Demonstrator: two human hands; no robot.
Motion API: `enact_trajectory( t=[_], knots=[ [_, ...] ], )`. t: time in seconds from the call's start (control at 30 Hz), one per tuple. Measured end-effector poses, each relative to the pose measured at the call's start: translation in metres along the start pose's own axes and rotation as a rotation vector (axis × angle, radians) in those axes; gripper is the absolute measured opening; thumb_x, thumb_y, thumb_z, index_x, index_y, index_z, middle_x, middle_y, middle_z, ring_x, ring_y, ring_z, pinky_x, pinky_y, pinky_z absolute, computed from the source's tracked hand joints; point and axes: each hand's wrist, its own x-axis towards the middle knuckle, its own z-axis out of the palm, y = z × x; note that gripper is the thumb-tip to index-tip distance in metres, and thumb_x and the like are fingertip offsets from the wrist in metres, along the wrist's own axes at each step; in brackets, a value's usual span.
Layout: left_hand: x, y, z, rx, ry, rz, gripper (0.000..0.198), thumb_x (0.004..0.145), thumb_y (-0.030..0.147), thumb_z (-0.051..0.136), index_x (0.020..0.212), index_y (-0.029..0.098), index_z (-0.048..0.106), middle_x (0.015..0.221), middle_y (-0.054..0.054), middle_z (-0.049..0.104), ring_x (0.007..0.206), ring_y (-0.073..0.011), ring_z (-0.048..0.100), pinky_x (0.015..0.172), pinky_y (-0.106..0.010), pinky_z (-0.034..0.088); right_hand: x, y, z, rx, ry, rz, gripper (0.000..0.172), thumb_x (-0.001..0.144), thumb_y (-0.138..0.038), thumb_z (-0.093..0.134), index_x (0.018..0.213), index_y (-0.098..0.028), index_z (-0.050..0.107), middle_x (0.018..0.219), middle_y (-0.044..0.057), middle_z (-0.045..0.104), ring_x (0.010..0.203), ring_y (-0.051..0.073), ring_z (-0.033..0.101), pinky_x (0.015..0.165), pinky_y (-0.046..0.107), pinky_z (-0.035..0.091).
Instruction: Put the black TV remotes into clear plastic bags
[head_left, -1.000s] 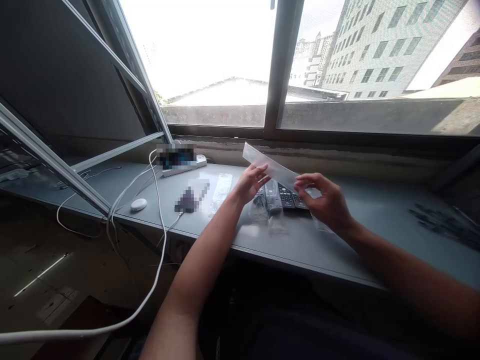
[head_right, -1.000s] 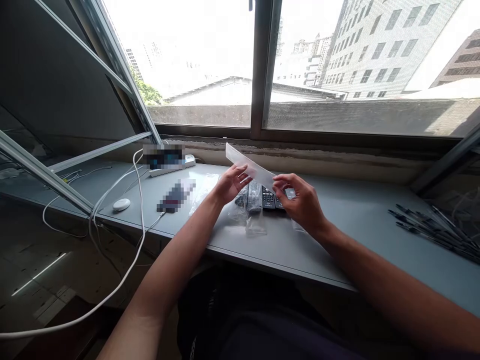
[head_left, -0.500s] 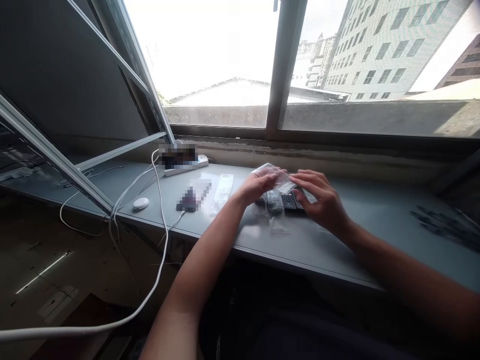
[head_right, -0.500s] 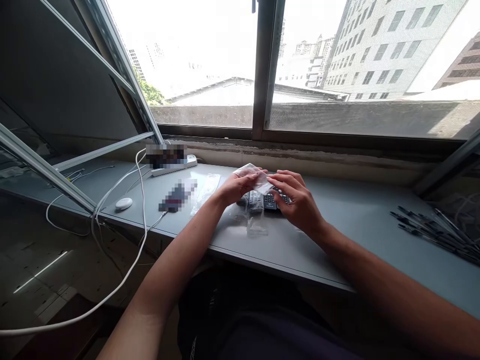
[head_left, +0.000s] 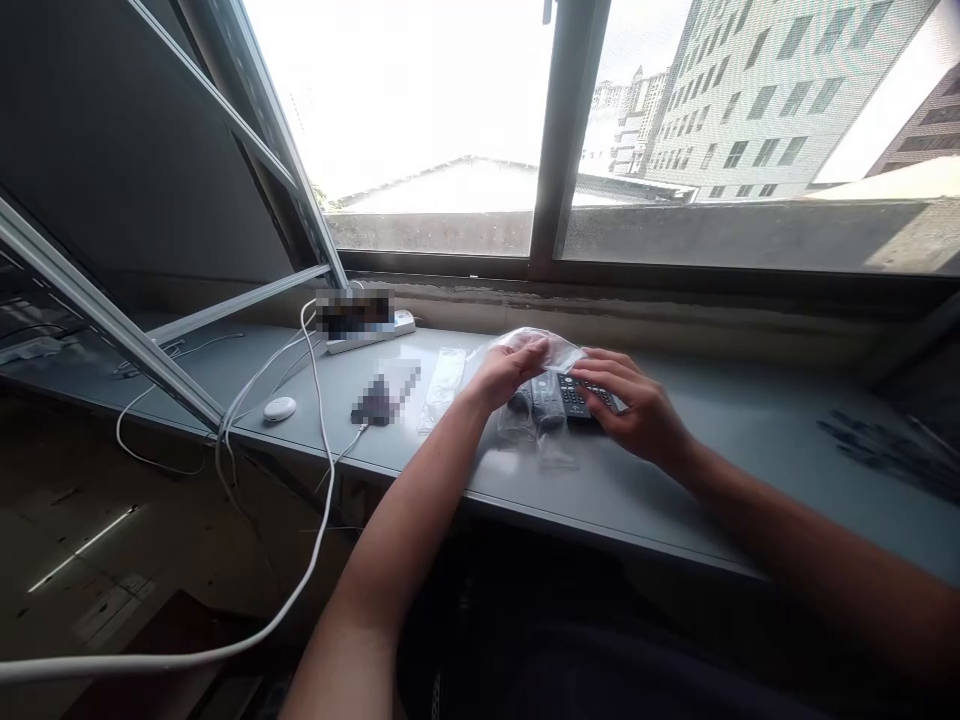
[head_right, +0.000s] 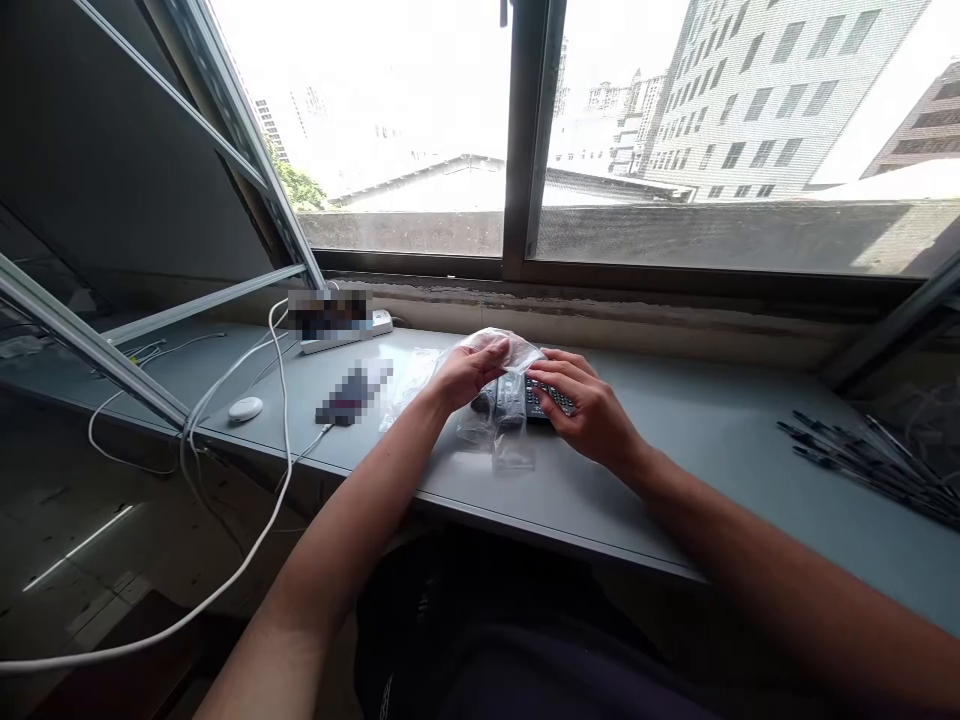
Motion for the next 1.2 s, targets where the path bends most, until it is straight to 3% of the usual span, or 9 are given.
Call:
enact_trajectory(
  t=[0.1,0.23,0.47,0.67,0.87,1.2],
  knots=[
    [-0.002,0.000,0.002,-0.017,-0.040,-0.002,0.040,0.083,0.036,0.102,0.115,0.019,0.086,0.116,-0.008,0.086,0.114,-0.0249,0.081,0.121,-0.043,0.058,-0.002,0.004,0.003,-0.013,-0.003,-0.006,0.034,0.108,-0.026,0.072,0.139,-0.031,0.084,0.140,0.010,0.083,0.145,0.041,0.069,0.119,0.066,0.060],
    [0.000,-0.001,0.001,-0.013,-0.075,-0.033,0.044,0.082,0.037,0.103,0.116,0.015,0.085,0.114,-0.011,0.085,0.112,-0.0245,0.081,0.124,-0.047,0.056,-0.002,0.005,0.003,-0.025,-0.003,0.013,0.031,0.107,-0.028,0.073,0.135,-0.032,0.085,0.132,0.010,0.084,0.142,0.042,0.070,0.118,0.068,0.060],
    [0.006,-0.002,-0.004,-0.015,0.040,-0.006,0.036,0.082,0.034,0.103,0.105,0.015,0.084,0.107,-0.010,0.085,0.107,-0.0221,0.081,0.122,-0.047,0.058,0.001,-0.002,-0.001,-0.007,0.024,0.013,0.031,0.108,-0.025,0.071,0.135,-0.033,0.084,0.135,0.009,0.083,0.138,0.039,0.072,0.118,0.066,0.060],
    [0.001,-0.002,0.001,-0.013,-0.037,-0.048,0.042,0.081,0.033,0.104,0.112,0.014,0.084,0.112,-0.011,0.085,0.108,-0.0228,0.081,0.122,-0.047,0.057,-0.002,0.001,0.002,-0.020,-0.027,0.014,0.037,0.107,-0.027,0.072,0.142,-0.034,0.081,0.137,0.010,0.082,0.139,0.041,0.070,0.118,0.067,0.060],
    [0.002,0.003,0.000,-0.010,0.101,-0.014,0.031,0.081,0.030,0.103,0.100,0.015,0.083,0.103,-0.010,0.084,0.110,-0.0251,0.080,0.120,-0.048,0.059,0.001,-0.006,-0.002,-0.005,0.063,0.013,0.035,0.108,-0.025,0.070,0.139,-0.035,0.083,0.132,0.010,0.083,0.135,0.040,0.073,0.116,0.068,0.061],
    [-0.004,0.000,-0.001,0.046,-0.073,-0.047,0.038,0.082,0.036,0.103,0.110,0.016,0.087,0.116,-0.014,0.085,0.113,-0.0261,0.080,0.127,-0.052,0.054,-0.005,0.005,0.004,-0.030,-0.073,-0.006,0.050,0.106,-0.024,0.073,0.155,-0.037,0.073,0.156,0.007,0.074,0.159,0.041,0.055,0.129,0.072,0.049]
  ],
)
